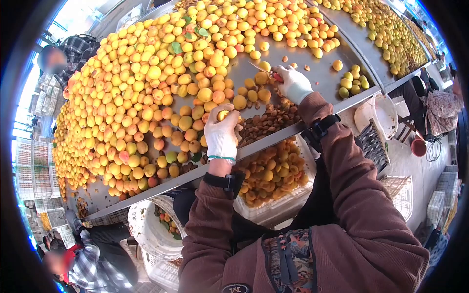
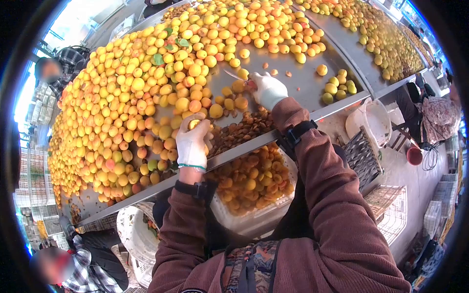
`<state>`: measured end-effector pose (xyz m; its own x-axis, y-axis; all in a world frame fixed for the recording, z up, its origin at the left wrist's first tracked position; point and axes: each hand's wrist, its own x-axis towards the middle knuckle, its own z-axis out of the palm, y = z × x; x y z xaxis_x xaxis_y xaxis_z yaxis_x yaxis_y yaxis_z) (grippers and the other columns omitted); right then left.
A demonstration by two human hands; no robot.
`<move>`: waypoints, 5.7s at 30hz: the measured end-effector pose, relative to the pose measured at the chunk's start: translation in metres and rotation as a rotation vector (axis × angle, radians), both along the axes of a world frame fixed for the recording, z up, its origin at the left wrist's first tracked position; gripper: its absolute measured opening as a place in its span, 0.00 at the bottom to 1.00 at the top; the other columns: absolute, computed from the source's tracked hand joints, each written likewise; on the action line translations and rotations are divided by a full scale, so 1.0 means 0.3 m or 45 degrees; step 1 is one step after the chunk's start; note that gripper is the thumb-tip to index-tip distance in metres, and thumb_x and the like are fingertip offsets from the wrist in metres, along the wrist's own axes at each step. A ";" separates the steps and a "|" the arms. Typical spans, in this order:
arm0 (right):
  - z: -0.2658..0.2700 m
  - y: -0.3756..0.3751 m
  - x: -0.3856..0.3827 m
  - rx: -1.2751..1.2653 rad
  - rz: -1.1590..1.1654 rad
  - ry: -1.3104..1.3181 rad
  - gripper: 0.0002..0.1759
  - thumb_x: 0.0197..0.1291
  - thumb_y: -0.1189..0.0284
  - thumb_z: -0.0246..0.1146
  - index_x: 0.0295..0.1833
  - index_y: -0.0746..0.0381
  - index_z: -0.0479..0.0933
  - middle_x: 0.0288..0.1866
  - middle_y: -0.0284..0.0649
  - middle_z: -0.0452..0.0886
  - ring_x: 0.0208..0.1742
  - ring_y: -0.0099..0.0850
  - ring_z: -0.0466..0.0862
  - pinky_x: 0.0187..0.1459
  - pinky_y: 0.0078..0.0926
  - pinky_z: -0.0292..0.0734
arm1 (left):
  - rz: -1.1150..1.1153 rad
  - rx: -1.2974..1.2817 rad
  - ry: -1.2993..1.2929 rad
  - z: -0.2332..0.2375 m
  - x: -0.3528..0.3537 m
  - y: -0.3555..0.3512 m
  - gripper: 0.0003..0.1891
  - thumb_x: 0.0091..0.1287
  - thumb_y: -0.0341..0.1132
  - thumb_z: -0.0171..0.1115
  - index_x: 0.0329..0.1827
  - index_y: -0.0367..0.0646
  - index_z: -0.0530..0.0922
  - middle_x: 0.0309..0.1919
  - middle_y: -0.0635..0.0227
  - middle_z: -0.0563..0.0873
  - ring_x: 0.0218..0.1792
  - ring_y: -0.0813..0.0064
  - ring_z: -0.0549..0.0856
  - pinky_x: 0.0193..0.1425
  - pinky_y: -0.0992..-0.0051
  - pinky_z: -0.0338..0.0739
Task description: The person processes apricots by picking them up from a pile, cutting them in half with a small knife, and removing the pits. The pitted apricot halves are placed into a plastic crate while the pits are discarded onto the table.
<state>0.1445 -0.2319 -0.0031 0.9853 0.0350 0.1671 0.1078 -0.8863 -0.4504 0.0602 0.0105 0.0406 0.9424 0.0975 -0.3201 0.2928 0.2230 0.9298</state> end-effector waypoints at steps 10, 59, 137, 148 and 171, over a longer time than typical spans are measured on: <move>0.026 0.063 -0.073 0.024 -0.002 0.088 0.21 0.50 0.65 0.71 0.48 0.61 0.76 0.40 0.50 0.82 0.44 0.50 0.83 0.46 0.41 0.79 | -0.034 -0.071 -0.018 0.025 -0.033 0.020 0.09 0.63 0.30 0.65 0.44 0.41 0.79 0.34 0.70 0.82 0.26 0.80 0.81 0.22 0.83 0.69; 0.170 0.364 -0.398 1.530 0.442 0.503 0.20 0.74 0.57 0.55 0.52 0.65 0.73 0.42 0.32 0.76 0.46 0.19 0.72 0.46 0.22 0.73 | -0.213 -0.178 -0.416 -0.081 -0.063 0.062 0.26 0.78 0.58 0.42 0.54 0.42 0.75 0.46 0.68 0.81 0.48 0.73 0.81 0.54 0.72 0.76; 0.070 0.466 -0.379 0.876 0.376 0.232 0.26 0.71 0.53 0.54 0.58 0.65 0.69 0.35 0.58 0.83 0.40 0.57 0.83 0.39 0.47 0.79 | -0.046 -0.681 -0.090 0.060 -0.056 0.111 0.28 0.77 0.57 0.46 0.58 0.38 0.74 0.44 0.63 0.83 0.48 0.65 0.83 0.51 0.67 0.79; 0.088 0.475 -0.400 1.335 0.400 0.381 0.23 0.72 0.55 0.55 0.53 0.67 0.73 0.36 0.53 0.83 0.42 0.47 0.87 0.42 0.37 0.79 | -0.122 -0.851 -0.311 0.070 -0.081 0.104 0.18 0.75 0.42 0.51 0.56 0.37 0.75 0.44 0.62 0.83 0.46 0.67 0.82 0.59 0.63 0.76; 0.186 0.356 -0.329 1.093 0.414 0.342 0.22 0.64 0.67 0.66 0.59 0.63 0.69 0.43 0.40 0.82 0.44 0.25 0.83 0.47 0.27 0.80 | -0.520 -0.528 -0.105 0.064 -0.074 0.115 0.20 0.74 0.35 0.47 0.62 0.29 0.71 0.51 0.60 0.80 0.49 0.67 0.84 0.52 0.65 0.84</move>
